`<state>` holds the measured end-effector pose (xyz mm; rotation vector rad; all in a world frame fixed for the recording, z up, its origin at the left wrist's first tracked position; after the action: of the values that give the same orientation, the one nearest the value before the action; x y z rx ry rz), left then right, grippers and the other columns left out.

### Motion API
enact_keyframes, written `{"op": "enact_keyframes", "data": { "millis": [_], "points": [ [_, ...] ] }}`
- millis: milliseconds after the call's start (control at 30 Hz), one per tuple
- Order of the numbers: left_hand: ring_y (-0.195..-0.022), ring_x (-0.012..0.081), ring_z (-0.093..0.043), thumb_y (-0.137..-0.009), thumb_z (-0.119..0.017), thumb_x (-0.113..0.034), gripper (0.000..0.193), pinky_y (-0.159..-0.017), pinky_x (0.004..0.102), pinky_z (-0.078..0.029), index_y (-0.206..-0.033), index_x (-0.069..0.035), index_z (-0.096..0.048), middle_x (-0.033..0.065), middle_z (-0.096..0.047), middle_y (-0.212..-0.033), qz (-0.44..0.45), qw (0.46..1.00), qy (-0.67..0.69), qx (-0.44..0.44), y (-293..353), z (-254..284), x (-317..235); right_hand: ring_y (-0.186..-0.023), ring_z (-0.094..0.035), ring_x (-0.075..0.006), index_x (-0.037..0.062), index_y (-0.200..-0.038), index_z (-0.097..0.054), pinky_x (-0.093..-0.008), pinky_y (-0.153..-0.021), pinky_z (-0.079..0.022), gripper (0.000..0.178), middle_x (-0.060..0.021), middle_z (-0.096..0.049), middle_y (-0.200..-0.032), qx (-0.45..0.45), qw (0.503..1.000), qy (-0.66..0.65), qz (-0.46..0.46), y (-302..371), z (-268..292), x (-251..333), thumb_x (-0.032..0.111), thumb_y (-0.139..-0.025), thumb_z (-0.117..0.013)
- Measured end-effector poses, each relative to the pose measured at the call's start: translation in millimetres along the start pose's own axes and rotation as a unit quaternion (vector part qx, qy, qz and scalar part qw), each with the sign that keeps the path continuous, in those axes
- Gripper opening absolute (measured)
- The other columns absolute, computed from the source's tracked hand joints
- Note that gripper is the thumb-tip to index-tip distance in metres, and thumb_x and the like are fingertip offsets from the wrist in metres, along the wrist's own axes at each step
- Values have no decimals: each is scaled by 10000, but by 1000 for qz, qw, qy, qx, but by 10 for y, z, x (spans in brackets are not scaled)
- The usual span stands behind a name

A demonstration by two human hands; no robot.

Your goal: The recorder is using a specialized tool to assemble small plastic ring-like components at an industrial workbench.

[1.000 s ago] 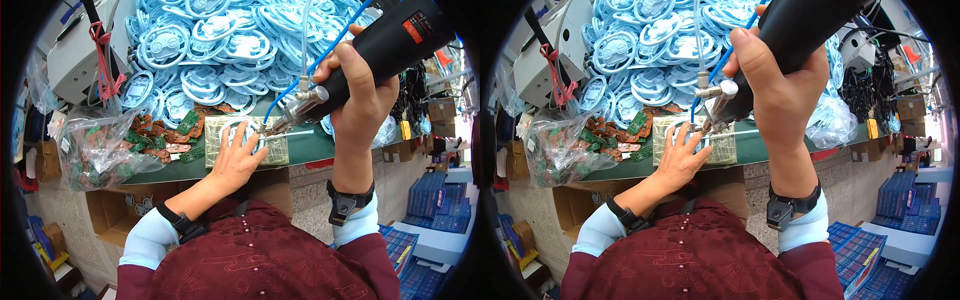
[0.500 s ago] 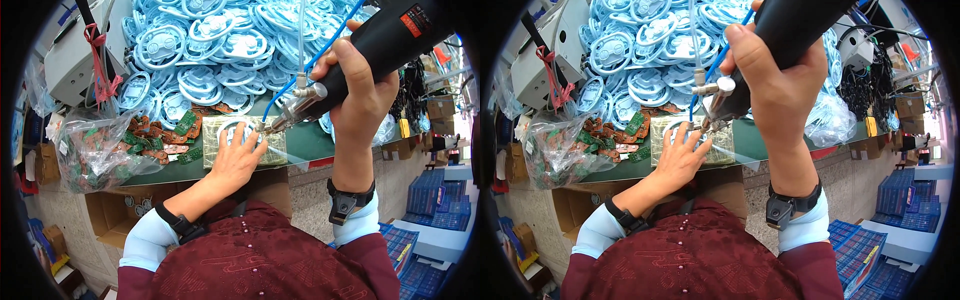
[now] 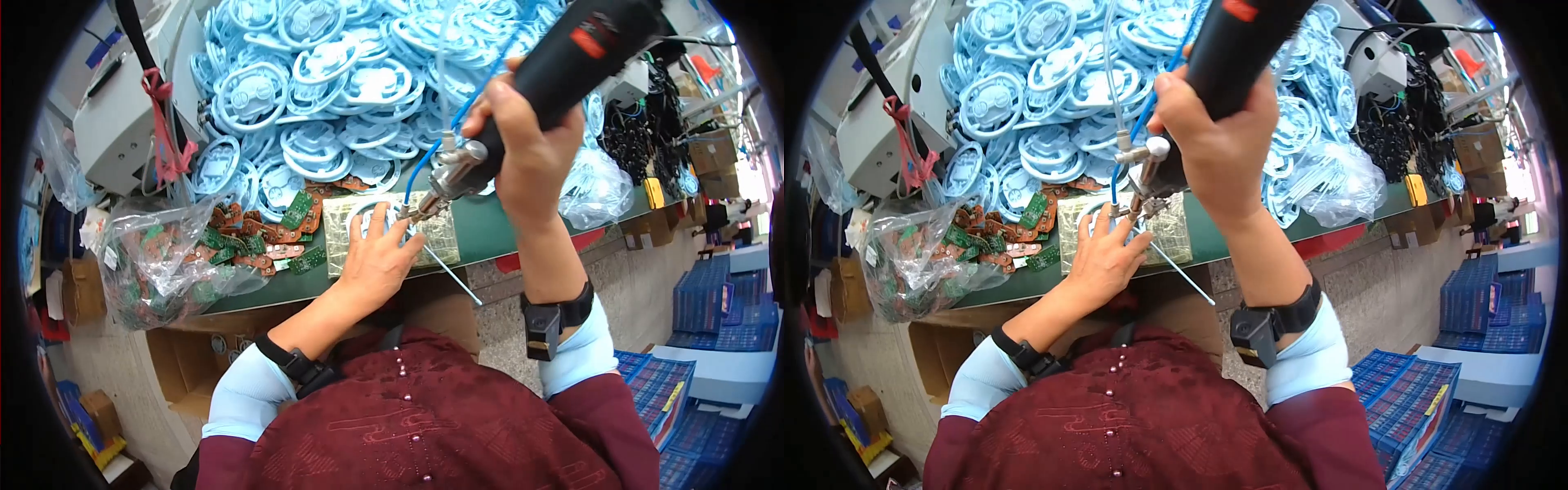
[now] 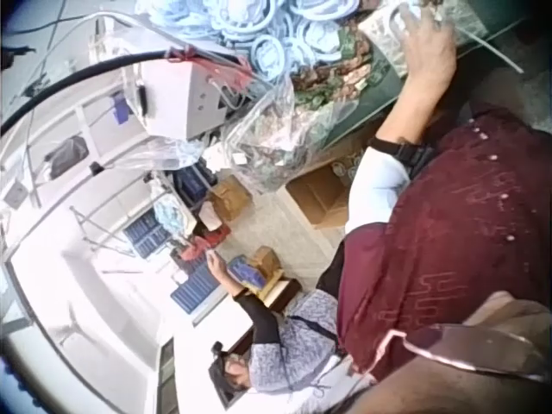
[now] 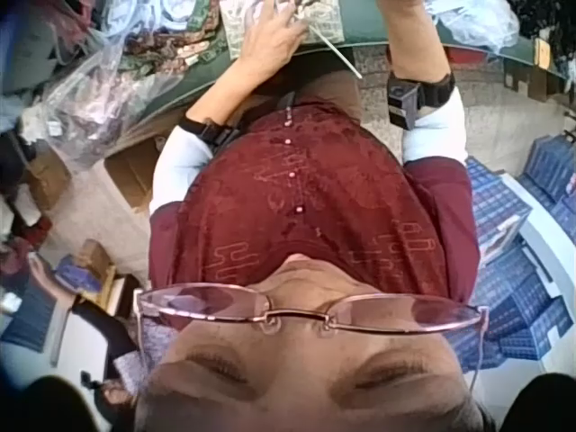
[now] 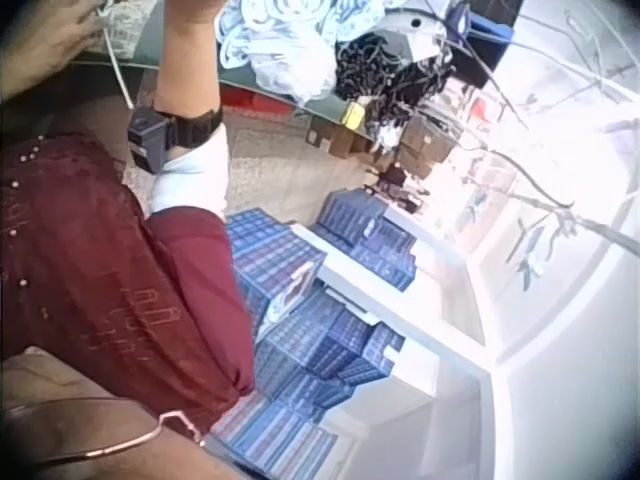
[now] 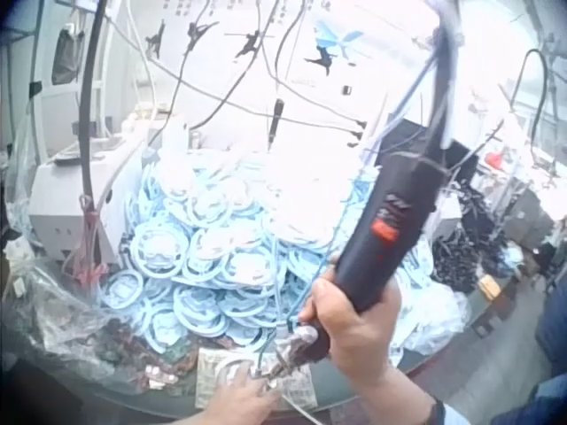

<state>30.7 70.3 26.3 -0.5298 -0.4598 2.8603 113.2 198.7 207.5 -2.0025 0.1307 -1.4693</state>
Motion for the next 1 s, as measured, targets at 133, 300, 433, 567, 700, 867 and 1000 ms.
{"op": "enact_keyframes", "data": {
  "millis": [133, 300, 433, 567, 700, 867, 1000],
  "points": [
    [-1292, 415, -427, -789, -774, -245, 479, -1017, 628, -321, -1238, -189, -617, 125, -520, -1343, -3, 1000, -17, 11, 11, -3, -10, -597, -632, -142, -27, -1100, -540, -270, -564, -530, 289, -64, -620, -773, 19, 1000, -3, 5, -81, -26, 115, 27, -864, -697],
    [-1270, 354, -458, -723, -827, -332, 719, -1020, 580, -350, -1354, -143, -539, 130, -487, -1373, -18, 1000, -17, -9, 94, 252, 8, -612, -647, -156, -52, -1140, -555, -268, -598, -520, 313, -82, -634, -703, 52, 993, 61, 88, -344, 53, 331, 47, -882, -701],
    [-1121, 330, -527, -639, -882, -351, 814, -948, 479, -433, -1318, -51, -549, 131, -528, -1211, 92, 996, -16, -1, 35, 414, 180, -617, -651, -150, -42, -1134, -562, -260, -614, -518, 323, -69, -636, -699, 49, 990, 104, 79, -466, 141, 174, 77, -880, -720],
    [-966, 331, -614, -618, -896, -337, 758, -783, 424, -525, -1245, -45, -585, 132, -542, -1079, 154, 986, 43, 38, 34, 452, 361, -665, -667, -144, -16, -1124, -570, -245, -645, -519, 313, -58, -654, -782, 27, 986, 154, 61, -513, 228, 132, 106, -885, -730],
    [-981, 328, -617, -611, -894, -170, 728, -815, 403, -527, -1247, -48, -561, 134, -549, -1120, 174, 980, 84, 55, 211, 627, 474, -710, -661, -115, 3, -1049, -569, -244, -640, -523, 306, -47, -669, -837, 11, 985, 162, 58, -482, 392, 16, 129, -855, -770],
    [-1012, 318, -627, -642, -829, 22, 719, -839, 359, -531, -1284, -34, -510, 168, -578, -1212, 142, 967, 158, -142, 645, 916, 531, -1095, -585, -168, 8, -1320, -509, -313, -924, -480, 530, -115, -592, -1220, -21, 965, 239, 110, -227, 704, -79, 111, -865, -759],
    [-1056, 312, -626, -654, -817, 32, 727, -846, 365, -530, -1301, -36, -492, 174, -588, -1248, 208, 945, 160, -194, 961, 1068, 569, -1209, -550, -233, 13, -1328, -501, -400, -1022, -412, 439, -125, -557, -1314, -45, 947, 265, 174, 126, 919, -99, 6, -909, -631]
  ]
}}
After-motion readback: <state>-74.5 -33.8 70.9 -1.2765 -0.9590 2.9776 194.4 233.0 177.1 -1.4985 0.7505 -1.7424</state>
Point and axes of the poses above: each hand's wrist, its own y-axis away from the middle knuckle, its own z-axis out of the back of the hand, x = y × z, the point moved 5 cm from there along -y, towards the middle knuckle
